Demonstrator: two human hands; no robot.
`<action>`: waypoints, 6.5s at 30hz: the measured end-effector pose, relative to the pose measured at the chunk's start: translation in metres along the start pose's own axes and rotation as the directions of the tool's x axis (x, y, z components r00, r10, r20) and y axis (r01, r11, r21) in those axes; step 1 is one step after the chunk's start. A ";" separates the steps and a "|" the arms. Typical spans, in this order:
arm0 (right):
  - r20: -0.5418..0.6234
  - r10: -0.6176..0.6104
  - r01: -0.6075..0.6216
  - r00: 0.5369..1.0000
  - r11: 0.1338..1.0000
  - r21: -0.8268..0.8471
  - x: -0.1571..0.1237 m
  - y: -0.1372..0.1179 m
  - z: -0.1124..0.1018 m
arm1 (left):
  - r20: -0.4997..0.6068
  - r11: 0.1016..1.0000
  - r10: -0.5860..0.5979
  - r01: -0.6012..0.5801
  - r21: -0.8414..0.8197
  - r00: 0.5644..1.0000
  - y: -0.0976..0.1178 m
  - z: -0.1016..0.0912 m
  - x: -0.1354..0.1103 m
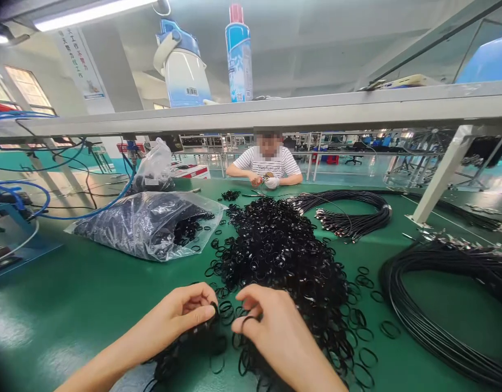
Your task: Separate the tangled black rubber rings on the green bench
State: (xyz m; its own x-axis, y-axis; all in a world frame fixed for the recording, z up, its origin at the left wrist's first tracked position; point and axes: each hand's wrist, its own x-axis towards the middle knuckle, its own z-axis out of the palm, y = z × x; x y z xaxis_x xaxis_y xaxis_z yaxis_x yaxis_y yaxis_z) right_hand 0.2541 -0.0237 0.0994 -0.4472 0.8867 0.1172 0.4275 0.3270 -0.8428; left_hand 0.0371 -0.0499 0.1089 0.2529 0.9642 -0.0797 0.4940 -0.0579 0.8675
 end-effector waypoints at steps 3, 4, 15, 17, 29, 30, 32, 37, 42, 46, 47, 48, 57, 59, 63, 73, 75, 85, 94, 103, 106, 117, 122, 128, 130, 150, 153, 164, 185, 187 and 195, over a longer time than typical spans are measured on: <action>-0.017 0.027 -0.023 0.999 0.981 0.194 0.004 -0.003 0.010 | 0.021 0.986 0.056 -0.052 -0.156 0.998 0.011 0.017 0.014; -0.036 0.038 -0.029 0.999 0.974 0.224 0.005 -0.001 0.009 | 0.017 0.983 0.069 -0.066 -0.169 0.997 0.015 0.022 0.019; -0.187 0.215 -0.102 0.958 0.871 0.481 0.016 0.017 -0.031 | 0.014 0.992 0.040 -0.038 -0.118 0.999 0.037 0.033 0.055; -0.189 0.240 -0.107 0.952 0.843 0.528 0.017 0.018 -0.035 | 0.036 0.990 0.019 -0.014 -0.137 0.999 0.036 0.035 0.056; -0.186 0.130 -0.077 0.974 0.960 0.269 0.013 0.020 -0.040 | 0.083 0.948 0.017 0.010 -0.317 0.996 0.033 0.037 0.056; -0.238 0.092 -0.053 0.967 0.985 0.165 0.012 0.019 -0.040 | 0.075 0.937 0.031 -0.003 -0.349 0.997 0.032 0.038 0.056; -0.295 0.034 -0.019 0.955 0.998 0.053 0.010 0.016 -0.040 | 0.056 0.912 0.058 -0.030 -0.409 0.997 0.029 0.039 0.056; -0.166 0.090 -0.040 0.982 0.959 0.280 0.012 0.012 -0.030 | 0.059 0.852 0.071 -0.030 -0.523 0.996 0.025 0.041 0.057; -0.281 0.111 -0.044 0.953 0.971 0.234 0.016 0.016 -0.028 | -0.048 0.860 -0.048 0.017 -0.509 0.998 0.029 0.039 0.059; -0.155 0.177 -0.094 0.972 0.897 0.432 0.015 0.012 -0.024 | -0.077 0.876 -0.024 -0.016 -0.482 0.997 0.027 0.038 0.060; -0.127 0.185 -0.105 0.975 0.876 0.472 0.014 0.010 -0.022 | -0.075 0.868 -0.011 -0.028 -0.497 0.997 0.026 0.039 0.060; -0.120 0.189 -0.106 0.975 0.862 0.496 0.014 0.009 -0.020 | -0.069 0.856 -0.002 -0.033 -0.516 0.998 0.026 0.039 0.060; -0.129 0.221 -0.088 0.967 0.759 0.645 0.016 0.014 -0.021 | -0.054 0.738 -0.029 -0.015 -0.674 0.998 0.022 0.047 0.060; -0.143 0.248 -0.101 0.958 0.761 0.641 0.017 0.014 -0.022 | -0.108 0.769 -0.050 -0.031 -0.639 0.993 0.022 0.045 0.061; -0.140 0.271 -0.119 0.952 0.753 0.647 0.017 0.016 -0.027 | -0.209 0.770 -0.089 -0.066 -0.635 0.974 0.018 0.039 0.064; -0.116 0.289 -0.127 0.950 0.702 0.701 0.016 0.017 -0.026 | -0.115 0.837 -0.035 -0.033 -0.546 0.993 0.022 0.042 0.062; -0.123 0.280 -0.117 0.952 0.706 0.698 0.016 0.016 -0.024 | -0.053 0.896 0.001 -0.024 -0.443 0.999 0.023 0.045 0.061; -0.157 0.276 -0.108 0.948 0.744 0.659 0.018 0.015 -0.024 | -0.071 0.920 -0.057 0.024 -0.391 0.996 0.024 0.044 0.059; -0.183 0.281 -0.082 0.942 0.722 0.687 0.018 0.019 -0.025 | -0.056 0.758 -0.086 0.029 -0.651 0.995 0.016 0.042 0.062; -0.210 0.255 -0.082 0.944 0.796 0.600 0.018 0.019 -0.024 | -0.078 0.927 -0.033 0.001 -0.374 0.996 0.018 0.039 0.061; -0.228 0.257 -0.080 0.939 0.808 0.583 0.018 0.019 -0.024 | -0.181 0.966 -0.071 0.023 -0.259 0.981 0.012 0.037 0.062; -0.198 0.215 -0.087 0.956 0.856 0.510 0.018 0.019 -0.014 | -0.039 0.876 0.024 -0.040 -0.480 0.999 0.029 0.051 0.056; -0.210 0.225 -0.081 0.951 0.841 0.535 0.018 0.021 -0.015 | -0.098 0.885 -0.021 -0.027 -0.465 0.995 0.027 0.051 0.058; -0.309 0.242 -0.052 0.920 0.855 0.516 0.019 0.024 -0.023 | -0.154 0.870 -0.083 -0.004 -0.492 0.985 0.019 0.046 0.058; -0.276 0.242 -0.060 0.930 0.842 0.536 0.019 0.023 -0.024 | -0.149 0.887 -0.092 0.013 -0.462 0.985 0.018 0.044 0.059; -0.203 0.203 -0.064 0.958 0.841 0.538 0.016 0.016 -0.025 | -0.147 0.832 -0.052 -0.039 -0.554 0.988 0.015 0.045 0.060; -0.147 0.210 -0.094 0.967 0.824 0.559 0.016 0.013 -0.021 | -0.114 0.858 -0.024 -0.038 -0.512 0.993 0.018 0.046 0.058; -0.142 0.216 -0.078 0.966 0.768 0.636 0.017 0.016 -0.019 | -0.062 0.781 0.001 -0.039 -0.623 0.998 0.020 0.048 0.055; -0.126 0.263 -0.134 0.956 0.779 0.612 0.016 0.011 -0.021 | -0.080 0.802 0.020 -0.064 -0.594 0.997 0.015 0.048 0.057; -0.129 0.249 -0.130 0.960 0.802 0.583 0.017 0.012 -0.020 | -0.078 0.809 0.020 -0.062 -0.585 0.997 0.015 0.050 0.055; -0.179 0.204 -0.091 0.963 0.863 0.497 0.016 0.015 -0.020 | -0.075 0.798 -0.008 -0.039 -0.602 0.997 0.013 0.049 0.057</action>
State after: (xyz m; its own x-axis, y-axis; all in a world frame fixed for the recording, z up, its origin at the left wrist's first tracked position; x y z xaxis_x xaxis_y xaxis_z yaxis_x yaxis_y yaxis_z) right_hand 0.2693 0.0024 0.0993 -0.2029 0.9786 0.0346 0.0195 0.0393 -0.9990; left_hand 0.0989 -0.0081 0.0917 0.1860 0.9813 -0.0497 -0.1160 0.0722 0.9906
